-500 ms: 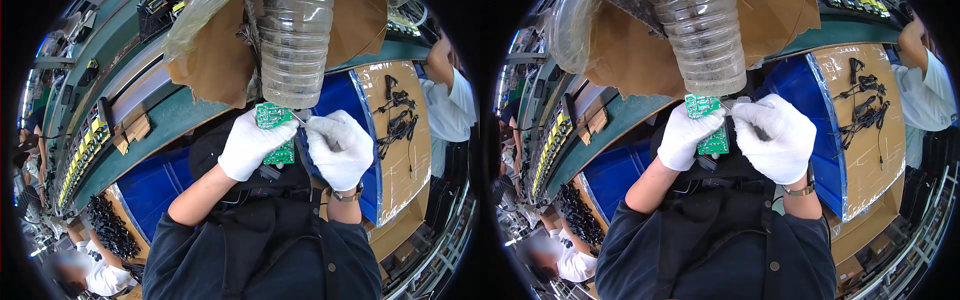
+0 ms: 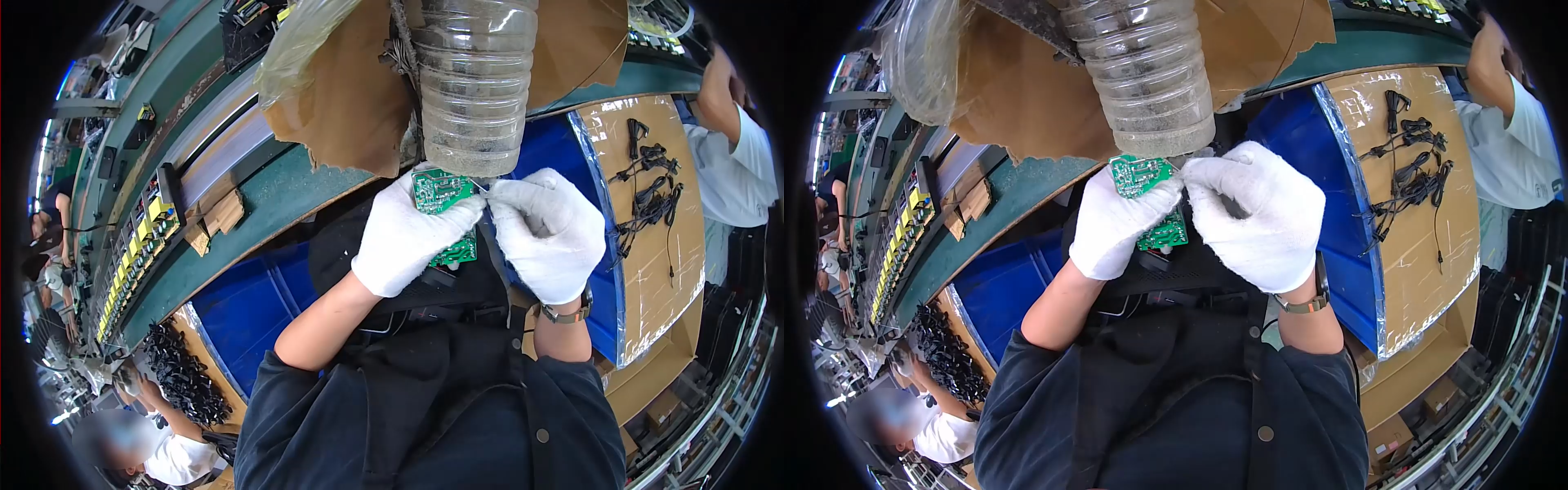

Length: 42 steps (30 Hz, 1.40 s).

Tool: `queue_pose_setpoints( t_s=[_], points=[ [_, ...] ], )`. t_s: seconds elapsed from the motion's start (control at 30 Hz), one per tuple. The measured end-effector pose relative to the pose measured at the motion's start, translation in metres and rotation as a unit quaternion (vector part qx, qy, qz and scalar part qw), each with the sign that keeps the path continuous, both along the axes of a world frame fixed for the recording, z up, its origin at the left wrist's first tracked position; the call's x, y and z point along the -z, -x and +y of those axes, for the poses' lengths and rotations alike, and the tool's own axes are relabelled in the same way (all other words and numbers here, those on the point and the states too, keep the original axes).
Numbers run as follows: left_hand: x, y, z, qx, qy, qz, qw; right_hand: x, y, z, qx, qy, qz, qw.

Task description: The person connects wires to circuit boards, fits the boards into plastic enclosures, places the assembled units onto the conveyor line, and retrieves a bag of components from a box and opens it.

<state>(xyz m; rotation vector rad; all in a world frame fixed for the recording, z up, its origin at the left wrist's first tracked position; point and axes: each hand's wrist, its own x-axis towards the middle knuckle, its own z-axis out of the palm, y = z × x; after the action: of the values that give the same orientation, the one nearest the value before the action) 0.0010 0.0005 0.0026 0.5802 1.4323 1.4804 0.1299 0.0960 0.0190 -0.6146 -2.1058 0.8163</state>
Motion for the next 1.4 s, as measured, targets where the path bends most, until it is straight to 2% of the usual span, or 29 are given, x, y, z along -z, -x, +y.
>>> queue_pose_setpoints(
  t_s=[0.17, 0.3, 0.4, 0.53, 0.67, 0.8, 0.93, 1.4],
  points=[
    [0.002, 0.002, -0.002, 0.013, 0.004, -0.019, 1.0, 0.001, 0.002, 0.001, -0.015, 0.01, 0.009, 1.0],
    [0.001, 0.004, -0.006, 0.015, 0.02, -0.097, 0.995, 0.0, -0.001, 0.001, -0.005, 0.013, 0.01, 1.0],
    [0.004, 0.007, -0.01, 0.04, 0.016, -0.149, 0.988, 0.007, -0.003, 0.0, 0.03, 0.071, 0.091, 0.993],
    [0.003, 0.004, -0.007, 0.029, 0.034, -0.112, 0.993, -0.003, -0.005, -0.002, 0.033, 0.087, 0.01, 0.996],
    [0.001, 0.001, -0.006, 0.029, 0.034, -0.021, 0.999, 0.001, -0.001, -0.002, 0.015, 0.053, 0.023, 0.998],
    [0.002, 0.001, -0.006, 0.022, 0.044, 0.017, 0.999, 0.002, 0.0, 0.0, 0.002, 0.046, 0.022, 0.999],
    [0.0, -0.001, -0.005, 0.01, 0.041, -0.007, 0.999, -0.004, 0.001, -0.001, 0.013, 0.06, -0.02, 0.998],
    [0.005, 0.0, -0.008, 0.029, 0.025, -0.034, 0.999, 0.0, 0.004, 0.0, 0.019, 0.043, -0.024, 0.999]
  ],
)
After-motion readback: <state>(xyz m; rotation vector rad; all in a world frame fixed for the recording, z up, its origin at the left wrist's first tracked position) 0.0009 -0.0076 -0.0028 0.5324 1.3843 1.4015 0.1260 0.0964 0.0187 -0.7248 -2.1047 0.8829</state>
